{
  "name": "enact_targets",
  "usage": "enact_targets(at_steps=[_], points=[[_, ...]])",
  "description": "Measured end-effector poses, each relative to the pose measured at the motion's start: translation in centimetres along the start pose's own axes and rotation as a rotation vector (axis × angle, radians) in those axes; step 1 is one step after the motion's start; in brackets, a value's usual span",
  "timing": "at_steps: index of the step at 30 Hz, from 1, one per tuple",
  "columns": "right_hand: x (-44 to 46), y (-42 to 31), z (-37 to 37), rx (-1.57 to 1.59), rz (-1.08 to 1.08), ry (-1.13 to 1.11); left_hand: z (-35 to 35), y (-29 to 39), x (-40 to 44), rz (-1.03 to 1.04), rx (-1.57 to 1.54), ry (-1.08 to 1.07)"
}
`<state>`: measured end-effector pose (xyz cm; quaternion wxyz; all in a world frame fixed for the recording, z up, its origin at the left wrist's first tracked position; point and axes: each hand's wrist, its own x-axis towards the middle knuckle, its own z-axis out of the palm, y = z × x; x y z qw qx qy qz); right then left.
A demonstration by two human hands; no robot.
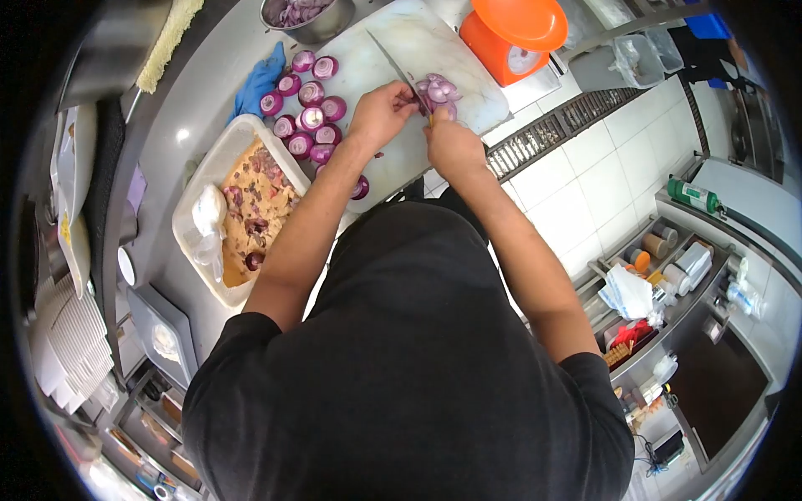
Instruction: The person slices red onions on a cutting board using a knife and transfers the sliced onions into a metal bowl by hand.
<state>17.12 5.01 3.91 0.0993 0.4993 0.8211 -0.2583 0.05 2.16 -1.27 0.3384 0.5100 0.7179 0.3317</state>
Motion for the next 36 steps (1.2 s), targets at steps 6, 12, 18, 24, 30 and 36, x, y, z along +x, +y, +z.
enact_targets(at_steps=[6,12,18,24,30,36], points=[[-0.3,0.0,-3.7,-0.01,-0.07,-0.046,-0.2,0.1,0.6,-0.028,0.085,-0.062],[-0.5,0.3,-0.6,-0.007,-0.017,-0.017,0.3,-0.7,0.4,-0.001,-0.014,-0.013],[0.5,1.4,0.1,0.053,-0.047,0.002,0.1,-0.3,0.6,0.051,0.102,-0.033],[-0.8,0.9,-2.1,0.118,-0.041,0.079,-1.4,0.9,-0.5,0.183,0.169,-0.062],[-1.6,3.6,3.0,0.262,-0.136,0.016,-9.9,1.0,-3.4,0.171,0.529,0.251],[-1.5,5.1,2.5,0.219,-0.087,0.089,-12.7,-0.6,-5.6,-0.177,0.824,0.067]])
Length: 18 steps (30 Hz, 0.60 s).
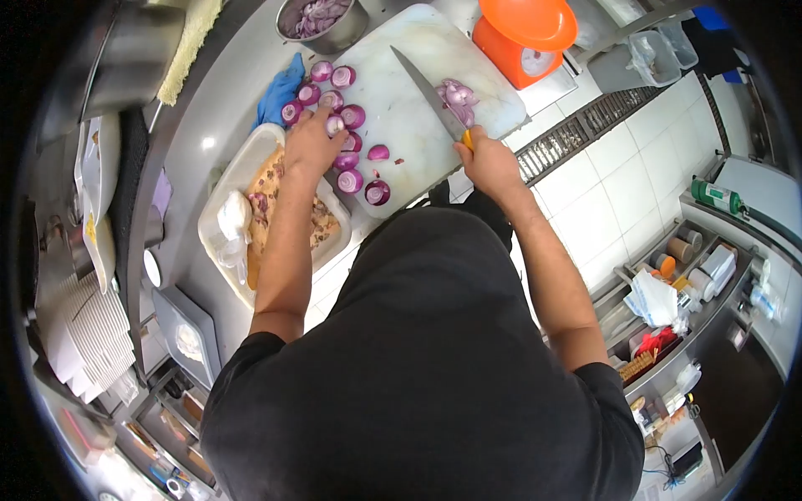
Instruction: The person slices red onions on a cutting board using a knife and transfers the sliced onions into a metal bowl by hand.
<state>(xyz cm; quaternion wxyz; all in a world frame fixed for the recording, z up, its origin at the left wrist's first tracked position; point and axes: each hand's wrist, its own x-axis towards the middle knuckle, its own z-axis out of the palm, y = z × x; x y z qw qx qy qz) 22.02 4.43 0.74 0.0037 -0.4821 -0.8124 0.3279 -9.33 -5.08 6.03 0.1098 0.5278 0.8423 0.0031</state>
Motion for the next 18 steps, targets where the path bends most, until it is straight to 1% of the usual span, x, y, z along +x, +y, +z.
enact_targets(at_steps=[2,4,5,8,11,14,15,18], points=[[0.5,0.1,-0.7,-0.034,0.003,0.026,1.0,0.1,0.5,0.034,-0.086,0.049],[0.8,0.3,-1.0,-0.056,0.003,0.05,-0.2,2.2,0.5,0.038,-0.154,0.08],[0.9,0.3,-1.2,-0.045,0.018,0.036,-1.0,3.5,0.9,0.044,-0.22,0.003],[1.2,0.3,-1.6,-0.04,0.033,0.01,1.6,7.0,2.2,0.25,-0.41,0.047],[1.3,0.5,-1.5,-0.071,0.022,0.014,5.5,10.0,3.5,0.375,-0.498,-0.126],[1.3,-0.1,-2.1,-0.094,0.028,0.019,7.0,11.1,3.2,0.353,-0.456,-0.095],[1.1,-0.3,-2.2,-0.105,0.03,0.022,6.0,11.4,2.8,0.302,-0.417,-0.115],[0.7,-0.9,-1.9,-0.132,0.044,0.011,5.9,10.6,2.4,0.276,-0.422,-0.08]])
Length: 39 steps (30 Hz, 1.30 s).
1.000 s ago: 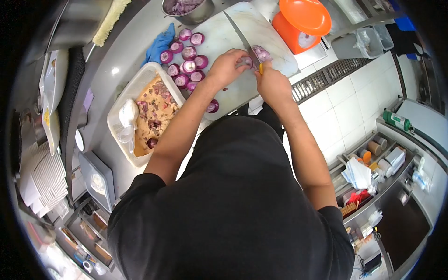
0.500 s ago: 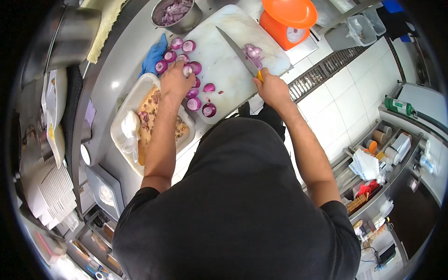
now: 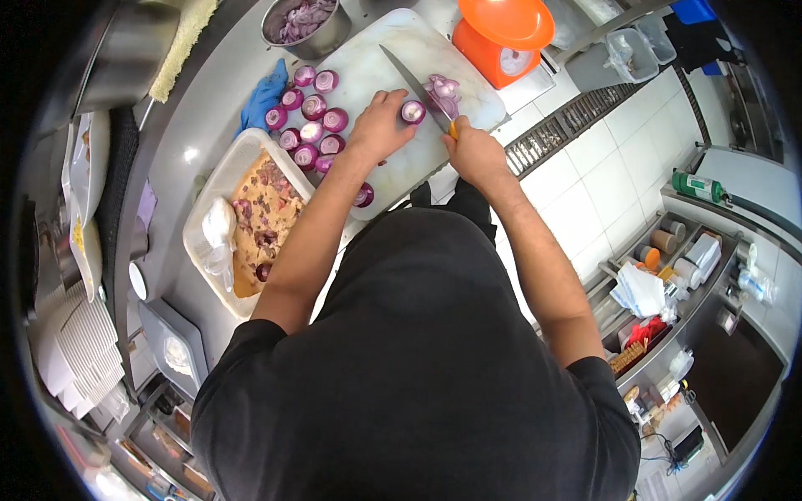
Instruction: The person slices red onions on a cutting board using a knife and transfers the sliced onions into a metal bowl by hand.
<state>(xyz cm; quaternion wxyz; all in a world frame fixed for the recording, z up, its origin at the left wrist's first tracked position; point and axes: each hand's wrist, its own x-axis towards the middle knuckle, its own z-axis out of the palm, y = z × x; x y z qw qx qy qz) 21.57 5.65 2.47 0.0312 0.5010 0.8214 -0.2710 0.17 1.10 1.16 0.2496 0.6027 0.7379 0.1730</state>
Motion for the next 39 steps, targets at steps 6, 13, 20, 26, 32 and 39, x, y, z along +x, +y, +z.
enact_targets(at_steps=[6,13,20,26,32,39], points=[[-0.2,-1.4,-0.8,-0.059,-0.008,0.017,0.6,-0.3,-0.4,0.016,-0.13,0.036],[-2.3,-3.9,-2.9,-0.13,-0.041,-0.02,1.9,-0.7,0.1,-0.02,-0.135,0.159],[-3.0,-4.3,-2.9,-0.227,-0.07,-0.045,2.2,-1.2,0.3,-0.02,-0.16,0.17],[-0.9,-3.6,0.0,-0.195,-0.025,-0.107,1.4,-0.9,0.4,-0.048,-0.158,0.132],[0.9,-2.0,1.3,-0.072,-0.009,-0.076,2.7,-0.5,0.3,0.01,-0.112,0.193],[1.5,-1.1,0.2,-0.069,-0.056,-0.098,1.5,1.1,0.5,-0.092,-0.002,0.042]])
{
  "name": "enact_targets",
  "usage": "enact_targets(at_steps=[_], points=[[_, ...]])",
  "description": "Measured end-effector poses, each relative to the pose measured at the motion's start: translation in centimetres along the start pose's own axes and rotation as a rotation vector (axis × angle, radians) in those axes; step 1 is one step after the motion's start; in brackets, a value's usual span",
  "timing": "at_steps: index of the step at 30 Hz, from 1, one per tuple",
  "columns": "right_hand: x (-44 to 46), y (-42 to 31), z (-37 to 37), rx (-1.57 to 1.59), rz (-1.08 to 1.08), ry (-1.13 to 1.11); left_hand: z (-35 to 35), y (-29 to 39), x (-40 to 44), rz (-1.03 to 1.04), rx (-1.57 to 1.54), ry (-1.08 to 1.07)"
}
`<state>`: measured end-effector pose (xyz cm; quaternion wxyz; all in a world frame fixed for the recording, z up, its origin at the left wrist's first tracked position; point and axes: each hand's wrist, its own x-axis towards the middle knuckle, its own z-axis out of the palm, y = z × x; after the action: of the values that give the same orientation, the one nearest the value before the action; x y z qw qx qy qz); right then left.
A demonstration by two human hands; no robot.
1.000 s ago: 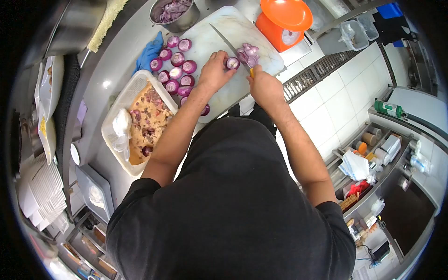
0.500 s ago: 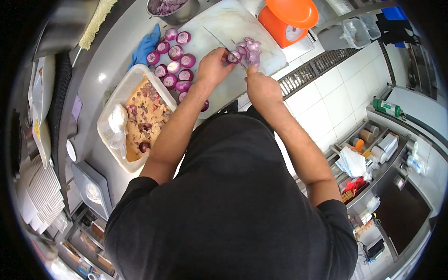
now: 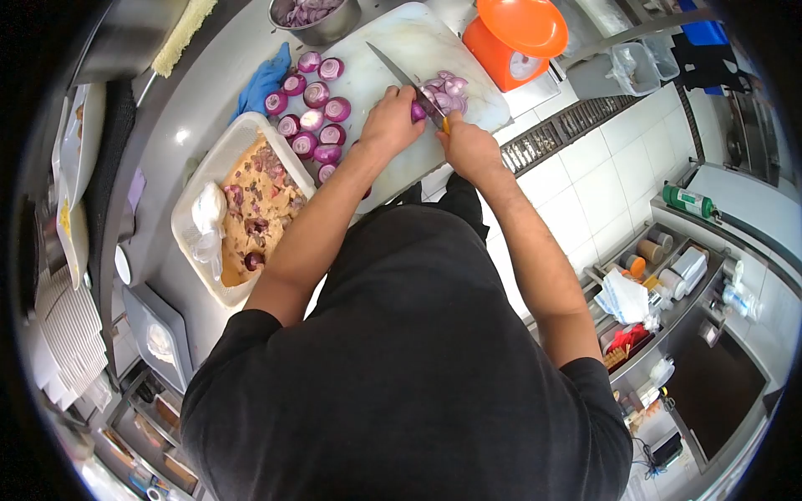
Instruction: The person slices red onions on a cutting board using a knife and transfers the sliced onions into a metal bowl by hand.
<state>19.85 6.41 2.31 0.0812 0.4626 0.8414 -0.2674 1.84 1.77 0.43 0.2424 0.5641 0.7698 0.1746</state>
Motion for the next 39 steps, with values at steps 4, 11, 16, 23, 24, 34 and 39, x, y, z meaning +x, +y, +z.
enact_targets(at_steps=[4,11,16,23,24,34,39], points=[[-0.7,-1.7,-1.6,-0.082,0.001,0.008,-1.0,-0.2,-0.4,-0.013,-0.054,-0.025],[-1.1,-2.8,-0.8,-0.135,0.024,0.015,-0.4,-2.2,-0.2,0.085,-0.122,0.02],[0.2,-2.7,-1.2,-0.071,-0.017,-0.005,0.0,-2.4,-0.1,0.082,-0.175,0.05],[-0.1,-2.8,0.5,-0.067,0.035,0.014,0.1,-2.3,-0.1,0.057,-0.224,0.067],[0.2,-3.1,0.9,-0.027,0.061,0.027,0.2,-2.3,-0.2,0.055,-0.227,0.067],[-0.4,-3.1,0.0,-0.065,0.023,-0.018,0.4,-2.5,-0.3,0.045,-0.239,0.086],[-0.5,-3.9,-3.2,-0.072,-0.032,-0.058,0.0,-2.1,-0.4,0.037,-0.223,0.079]])
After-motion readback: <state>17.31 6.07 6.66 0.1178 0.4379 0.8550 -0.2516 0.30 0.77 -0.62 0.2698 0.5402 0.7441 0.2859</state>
